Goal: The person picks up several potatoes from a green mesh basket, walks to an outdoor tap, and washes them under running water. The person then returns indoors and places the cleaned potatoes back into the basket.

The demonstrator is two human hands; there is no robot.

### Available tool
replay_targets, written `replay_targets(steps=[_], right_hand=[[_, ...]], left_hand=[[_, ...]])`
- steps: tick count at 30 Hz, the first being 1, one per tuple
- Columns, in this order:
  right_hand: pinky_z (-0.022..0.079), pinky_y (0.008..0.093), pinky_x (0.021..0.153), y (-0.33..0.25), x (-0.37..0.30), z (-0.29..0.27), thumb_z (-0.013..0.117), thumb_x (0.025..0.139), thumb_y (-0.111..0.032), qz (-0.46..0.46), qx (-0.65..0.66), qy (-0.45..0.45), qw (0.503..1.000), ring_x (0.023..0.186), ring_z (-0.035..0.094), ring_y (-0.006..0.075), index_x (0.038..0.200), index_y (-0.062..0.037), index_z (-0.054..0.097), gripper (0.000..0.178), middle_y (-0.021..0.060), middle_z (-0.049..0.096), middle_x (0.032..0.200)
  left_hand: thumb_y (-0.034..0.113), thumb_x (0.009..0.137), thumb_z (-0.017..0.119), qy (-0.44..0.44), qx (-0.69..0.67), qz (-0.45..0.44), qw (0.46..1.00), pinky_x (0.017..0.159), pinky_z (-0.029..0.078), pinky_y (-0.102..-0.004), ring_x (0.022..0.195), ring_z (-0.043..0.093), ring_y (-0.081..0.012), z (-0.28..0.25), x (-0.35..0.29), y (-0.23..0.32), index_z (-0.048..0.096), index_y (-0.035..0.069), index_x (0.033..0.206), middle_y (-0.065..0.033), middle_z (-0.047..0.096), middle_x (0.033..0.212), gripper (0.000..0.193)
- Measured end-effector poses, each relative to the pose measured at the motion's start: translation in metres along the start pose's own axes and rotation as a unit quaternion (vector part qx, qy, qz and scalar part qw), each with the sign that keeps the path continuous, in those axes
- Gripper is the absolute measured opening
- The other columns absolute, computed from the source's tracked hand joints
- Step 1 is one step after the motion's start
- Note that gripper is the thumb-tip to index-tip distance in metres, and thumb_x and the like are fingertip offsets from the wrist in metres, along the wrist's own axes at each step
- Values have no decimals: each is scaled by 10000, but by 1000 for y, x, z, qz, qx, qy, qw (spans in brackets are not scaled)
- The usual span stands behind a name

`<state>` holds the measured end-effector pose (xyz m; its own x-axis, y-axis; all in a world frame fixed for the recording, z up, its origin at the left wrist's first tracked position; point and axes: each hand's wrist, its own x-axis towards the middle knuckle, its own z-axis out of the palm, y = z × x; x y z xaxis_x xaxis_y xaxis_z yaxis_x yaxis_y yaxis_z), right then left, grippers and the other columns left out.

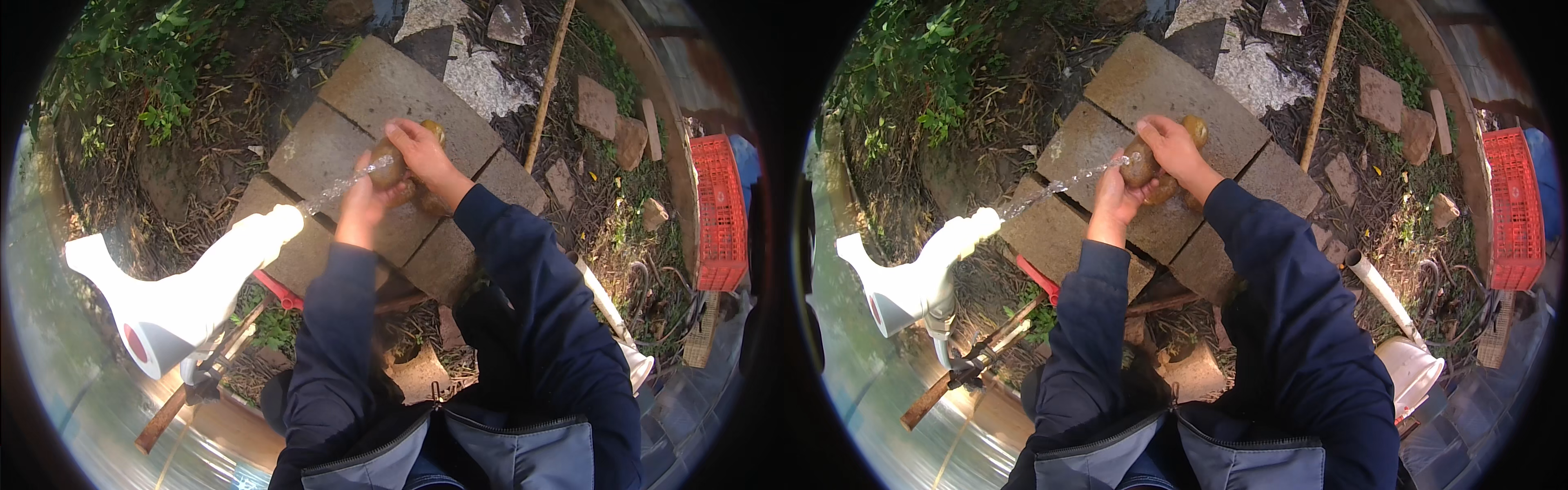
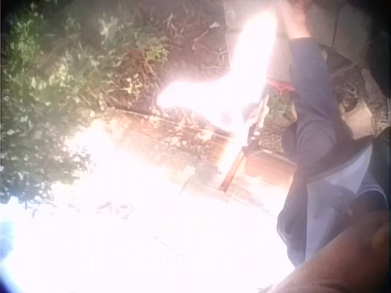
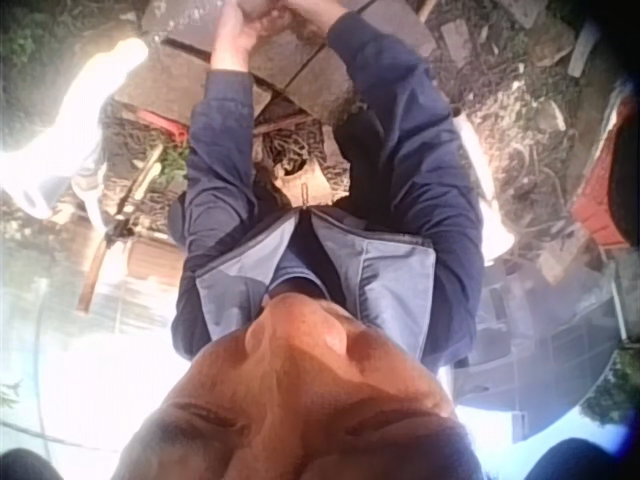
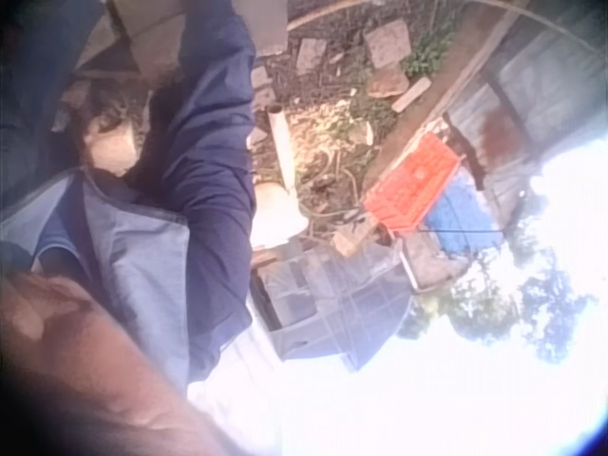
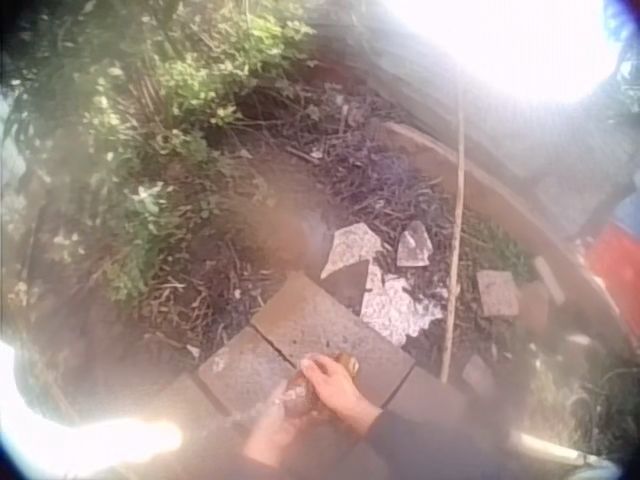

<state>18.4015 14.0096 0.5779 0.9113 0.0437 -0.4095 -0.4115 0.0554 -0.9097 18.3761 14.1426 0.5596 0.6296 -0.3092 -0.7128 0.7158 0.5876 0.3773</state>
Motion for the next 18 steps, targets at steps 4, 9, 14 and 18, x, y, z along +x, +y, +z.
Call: replay_targets(steps=[4,9,14,18], right_hand=[[461,347,901,11,-8,12,686,831,-261,-286,-311,48,905,979,592,273,1308,-18,480,574,149,606,1014],[492,330,794,7,3,8,712,812,-254,-46,-95,52,993,892,614,210,929,24,683,303,125,606,1012],[492,301,763,-1,1,-2,717,826,-282,97,76,19,992,858,591,165,1089,15,607,412,98,608,967],[489,287,738,3,-5,4,703,843,-286,-84,-199,-23,976,838,579,143,1184,7,536,479,79,619,966]], left_hand=[[360,1020,372,18,-61,28,998,726,531,-386,940,635,-242,6,-1,-1,474,118,1249,-86,606,1145,348],[345,1020,385,-67,-51,41,996,797,536,-400,1024,618,-238,16,-14,2,447,114,1296,-83,586,1184,366],[336,1017,379,-63,-28,0,998,771,558,-401,1046,609,-251,8,-11,4,459,117,1278,-106,593,1161,349],[347,1015,380,58,-58,1,997,766,571,-408,1025,619,-254,5,-5,3,459,100,1270,-120,598,1146,364]])
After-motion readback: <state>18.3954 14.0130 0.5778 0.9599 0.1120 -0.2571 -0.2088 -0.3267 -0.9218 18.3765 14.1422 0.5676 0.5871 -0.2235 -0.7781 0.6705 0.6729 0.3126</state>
